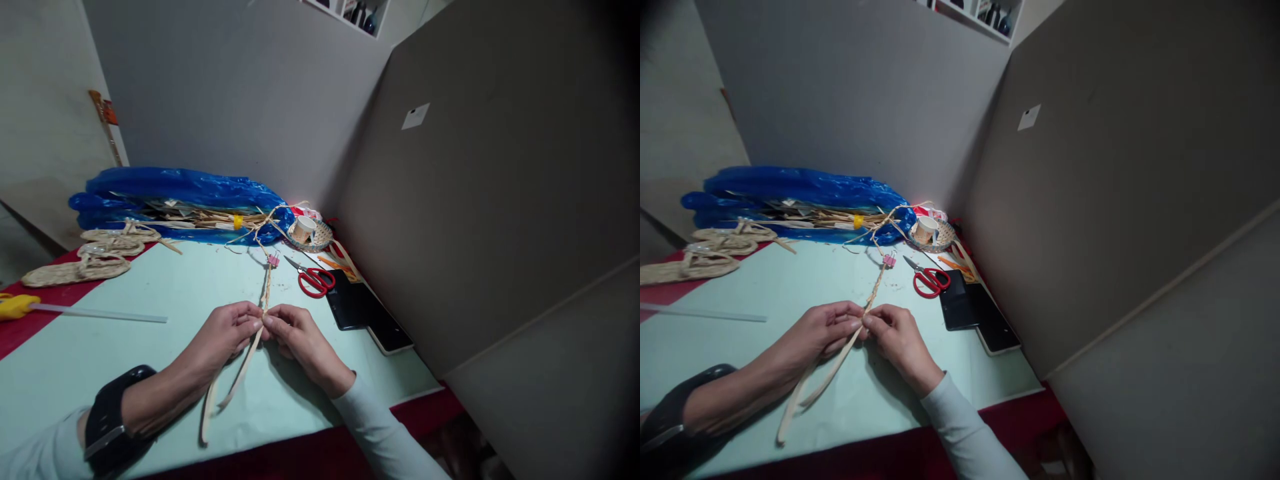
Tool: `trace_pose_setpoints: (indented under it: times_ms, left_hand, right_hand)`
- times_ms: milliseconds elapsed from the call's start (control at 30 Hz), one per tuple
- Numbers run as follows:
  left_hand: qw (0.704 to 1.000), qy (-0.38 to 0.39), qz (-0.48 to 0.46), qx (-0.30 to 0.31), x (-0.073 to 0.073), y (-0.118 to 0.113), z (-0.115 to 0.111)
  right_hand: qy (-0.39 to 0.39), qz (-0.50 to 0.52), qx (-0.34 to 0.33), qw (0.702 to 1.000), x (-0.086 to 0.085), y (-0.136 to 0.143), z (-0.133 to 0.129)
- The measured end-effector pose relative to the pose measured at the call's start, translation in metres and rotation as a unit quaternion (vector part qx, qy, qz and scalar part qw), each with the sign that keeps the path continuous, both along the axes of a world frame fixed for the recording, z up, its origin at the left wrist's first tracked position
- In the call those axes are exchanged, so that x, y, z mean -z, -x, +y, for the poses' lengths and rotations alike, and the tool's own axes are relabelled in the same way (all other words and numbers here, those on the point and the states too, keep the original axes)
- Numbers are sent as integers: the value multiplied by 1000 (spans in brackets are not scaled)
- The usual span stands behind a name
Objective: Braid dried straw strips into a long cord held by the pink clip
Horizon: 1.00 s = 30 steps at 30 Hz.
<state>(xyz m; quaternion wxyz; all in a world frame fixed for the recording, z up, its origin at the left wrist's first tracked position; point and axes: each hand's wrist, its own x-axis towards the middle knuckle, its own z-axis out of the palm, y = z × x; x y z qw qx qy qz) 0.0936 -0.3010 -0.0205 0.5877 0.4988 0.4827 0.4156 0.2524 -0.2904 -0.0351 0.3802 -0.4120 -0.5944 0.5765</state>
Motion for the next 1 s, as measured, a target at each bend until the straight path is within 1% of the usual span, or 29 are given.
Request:
trace_pose_setpoints:
  times_ms: [167, 267, 367, 467, 600, 667, 800, 867, 933, 1000]
  left_hand:
    - [1000, -12, 13, 0, -1, -2, -1]
    - [999, -23, 32, -4, -1, -1, -3]
    - [997, -33, 66, -7, 0, 3, -4]
    - [992, -56, 112, -24, -1, 8, -6]
    - [978, -107, 169, -53, -6, 8, -13]
    - [964, -144, 217, -43, -7, 5, -20]
    - [913, -252, 320, -16, -2, -3, -33]
    - [892, -293, 344, -5, 1, -5, -36]
    - [875, -318, 364, 8, 4, -4, -37]
    - [852, -350, 389, 21, 7, -4, -38]
  right_hand:
    - [15, -2, 9, 1000, -2, 1, 1]
    - [-4, -22, 19, 1000, 0, 1, 2]
    - [-44, -49, 49, 997, 0, 0, -1]
    - [-86, -79, 79, 990, -3, -2, -7]
    - [-179, -141, 118, 967, -6, -3, -13]
    - [-177, -130, 118, 968, -7, -2, -12]
    - [-141, -96, 100, 980, -6, -1, -8]
    - [-140, -100, 100, 980, -7, -1, -8]
    - [-136, -100, 100, 981, -8, -1, -8]
    - [-125, -90, 98, 983, -8, -2, -9]
